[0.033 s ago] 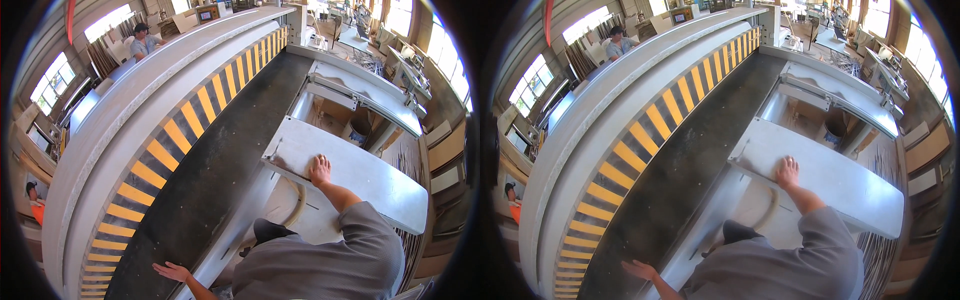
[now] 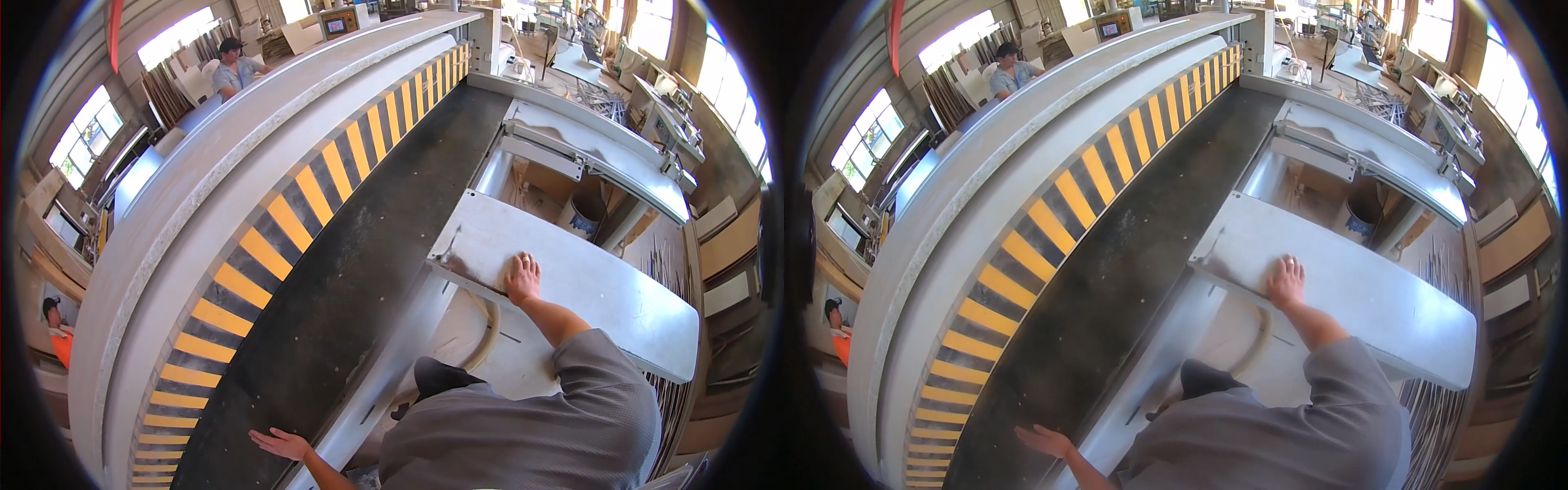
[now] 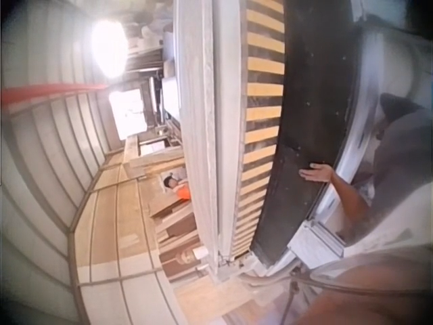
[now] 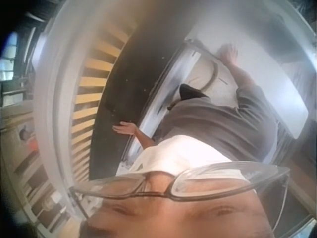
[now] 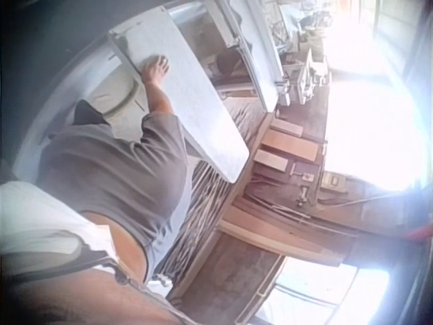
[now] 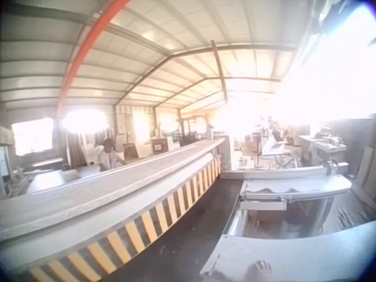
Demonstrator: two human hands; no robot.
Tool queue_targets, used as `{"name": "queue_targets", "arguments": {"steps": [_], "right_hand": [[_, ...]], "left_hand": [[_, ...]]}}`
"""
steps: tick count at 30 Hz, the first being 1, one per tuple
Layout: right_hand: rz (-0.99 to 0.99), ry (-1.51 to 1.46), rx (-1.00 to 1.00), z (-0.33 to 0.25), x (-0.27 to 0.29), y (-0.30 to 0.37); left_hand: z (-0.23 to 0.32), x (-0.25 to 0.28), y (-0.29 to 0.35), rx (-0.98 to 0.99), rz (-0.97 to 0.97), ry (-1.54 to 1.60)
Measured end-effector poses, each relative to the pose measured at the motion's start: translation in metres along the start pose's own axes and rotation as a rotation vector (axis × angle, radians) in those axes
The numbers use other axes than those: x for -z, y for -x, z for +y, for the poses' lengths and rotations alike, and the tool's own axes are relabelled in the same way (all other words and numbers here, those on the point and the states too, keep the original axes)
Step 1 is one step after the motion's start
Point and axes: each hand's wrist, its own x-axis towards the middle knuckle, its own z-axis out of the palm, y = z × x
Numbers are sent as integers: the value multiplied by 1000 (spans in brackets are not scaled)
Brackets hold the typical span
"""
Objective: The person feeds a large plywood panel into an industrial edge-banding machine, aligns it by hand, and later removes a long trimmed waste strip from the side of the machine.
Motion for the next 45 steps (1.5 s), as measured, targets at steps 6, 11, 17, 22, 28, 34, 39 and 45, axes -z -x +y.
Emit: {"name": "queue_targets", "arguments": {"steps": [6, 11, 17, 22, 28, 34, 39, 45], "right_hand": [[9, 2, 0, 2, -3, 0], [54, -10, 8, 4, -7, -1], [55, -12, 12, 4, -7, -1], [56, -15, 19, 4, -5, 0], [49, -22, 18, 3, -3, 0], [45, -9, 12, 3, -4, 0], [14, -22, -1, 4, -4, -1], [30, -16, 7, 4, -5, -1]], "left_hand": [[1, 0, -2, -6, 6, 14], [1, -1, -2, -7, 7, 17], [3, 2, -1, 4, 0, 30], [1, 3, -2, 12, 52, 49], [1, 5, 0, -1, 48, 87], [11, 14, -1, 7, 30, 65], [23, 21, 0, -30, 75, 111], [6, 5, 6, 95, -134, 231]]}}
